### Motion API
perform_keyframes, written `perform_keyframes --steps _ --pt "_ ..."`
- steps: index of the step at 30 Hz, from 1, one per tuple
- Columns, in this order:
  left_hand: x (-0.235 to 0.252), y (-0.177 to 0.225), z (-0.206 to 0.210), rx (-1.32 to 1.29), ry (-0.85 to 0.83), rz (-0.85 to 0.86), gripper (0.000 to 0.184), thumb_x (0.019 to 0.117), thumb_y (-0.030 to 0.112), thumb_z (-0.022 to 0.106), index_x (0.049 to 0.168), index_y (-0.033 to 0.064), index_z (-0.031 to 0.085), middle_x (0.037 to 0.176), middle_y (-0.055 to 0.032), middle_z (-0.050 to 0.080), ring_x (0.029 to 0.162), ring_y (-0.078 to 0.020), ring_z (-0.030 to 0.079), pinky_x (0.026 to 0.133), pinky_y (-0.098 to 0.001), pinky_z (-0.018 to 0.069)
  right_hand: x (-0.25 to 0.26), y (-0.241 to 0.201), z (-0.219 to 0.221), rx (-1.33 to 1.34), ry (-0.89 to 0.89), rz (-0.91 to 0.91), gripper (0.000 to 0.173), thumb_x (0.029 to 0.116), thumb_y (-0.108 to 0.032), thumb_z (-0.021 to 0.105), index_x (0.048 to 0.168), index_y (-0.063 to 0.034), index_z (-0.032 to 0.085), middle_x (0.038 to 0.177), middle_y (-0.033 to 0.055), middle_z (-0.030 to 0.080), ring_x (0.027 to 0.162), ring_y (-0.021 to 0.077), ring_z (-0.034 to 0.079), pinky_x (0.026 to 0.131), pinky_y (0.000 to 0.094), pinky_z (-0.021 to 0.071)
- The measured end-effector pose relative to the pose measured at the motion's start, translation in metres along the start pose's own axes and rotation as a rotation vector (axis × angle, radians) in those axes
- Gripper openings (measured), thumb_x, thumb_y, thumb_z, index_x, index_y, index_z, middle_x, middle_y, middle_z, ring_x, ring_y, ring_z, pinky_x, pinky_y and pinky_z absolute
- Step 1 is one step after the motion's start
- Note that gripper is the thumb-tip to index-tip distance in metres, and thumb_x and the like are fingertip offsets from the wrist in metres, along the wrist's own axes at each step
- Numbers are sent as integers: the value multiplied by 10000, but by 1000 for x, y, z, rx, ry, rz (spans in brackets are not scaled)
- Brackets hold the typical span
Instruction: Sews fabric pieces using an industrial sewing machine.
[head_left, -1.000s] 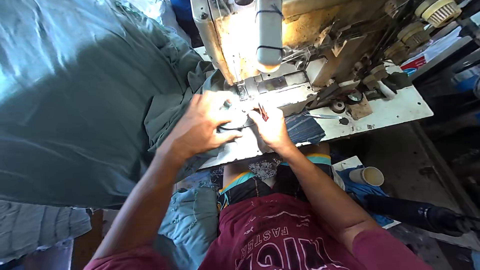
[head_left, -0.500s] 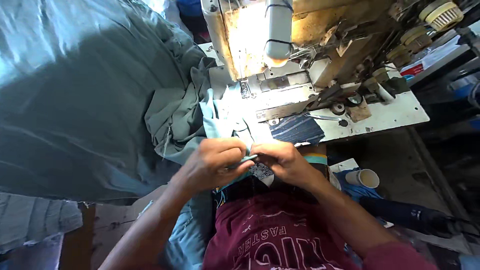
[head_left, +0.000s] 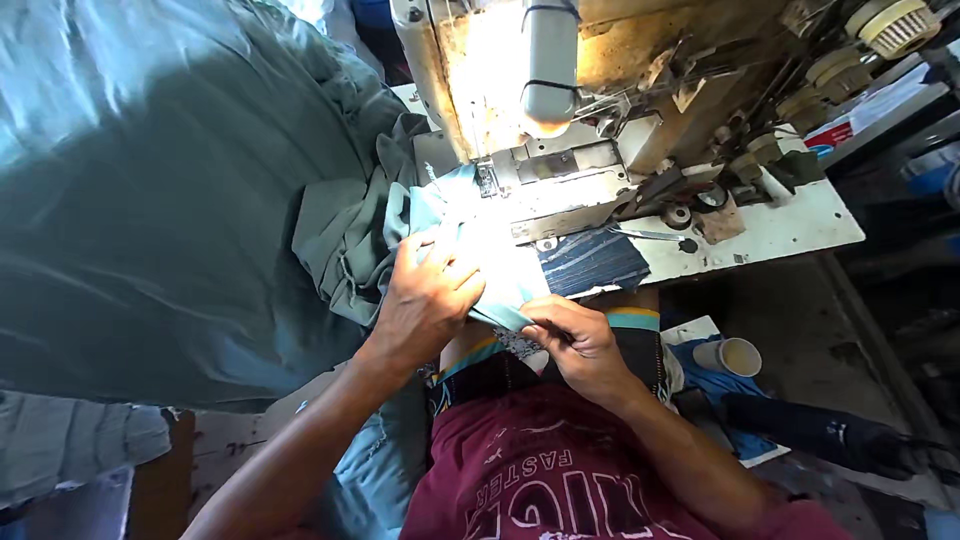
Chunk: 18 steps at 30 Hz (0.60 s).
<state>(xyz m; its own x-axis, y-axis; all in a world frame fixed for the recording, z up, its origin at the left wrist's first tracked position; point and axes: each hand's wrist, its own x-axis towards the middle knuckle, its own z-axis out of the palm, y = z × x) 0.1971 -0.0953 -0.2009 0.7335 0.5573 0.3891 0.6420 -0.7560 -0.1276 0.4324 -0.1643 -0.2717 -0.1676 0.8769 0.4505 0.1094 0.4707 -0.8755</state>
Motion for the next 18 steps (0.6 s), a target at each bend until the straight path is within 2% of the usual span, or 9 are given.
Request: perform_keyframes --steps 5,8,11,15,18 --pt "4 -6 -1 -2 -16 15 170 932 37 576 933 105 732 1046 -52 728 1054 -314 634 1071 -612 357 5 4 1 26 44 40 103 988 -73 668 1010 -13 749 1028 67 733 900 109 693 786 263 602" --pt "12 -15 -1 26 -17 15 188 958 45 560 945 105 737 1052 -52 728 1037 -317 633 1065 -617 357 16 7 4 9 74 87 115 991 -95 663 1004 -27 754 945 42 713 792 74 654 700 231 569" --pt "22 -26 -2 65 -24 26 177 963 47 560 947 93 731 1051 -66 722 1024 -327 633 1077 -623 346 30 12 7 -2 113 116 102 982 -109 678 932 -34 727 854 32 662 711 82 607 635 235 537" --pt "34 -45 -2 103 -1 25 215 996 49 519 1005 99 728 1082 -68 726 1073 -326 633 1111 -609 331 52 17 11 -27 141 156 73 979 -132 688 975 -69 724 828 14 662 673 93 602 608 265 536" --pt "42 -61 4 108 8 23 204 991 34 515 1012 106 705 1092 -60 714 1097 -322 623 1106 -599 336 68 22 15 -41 143 118 78 989 -126 676 1001 -57 710 823 23 658 648 97 596 578 269 535"
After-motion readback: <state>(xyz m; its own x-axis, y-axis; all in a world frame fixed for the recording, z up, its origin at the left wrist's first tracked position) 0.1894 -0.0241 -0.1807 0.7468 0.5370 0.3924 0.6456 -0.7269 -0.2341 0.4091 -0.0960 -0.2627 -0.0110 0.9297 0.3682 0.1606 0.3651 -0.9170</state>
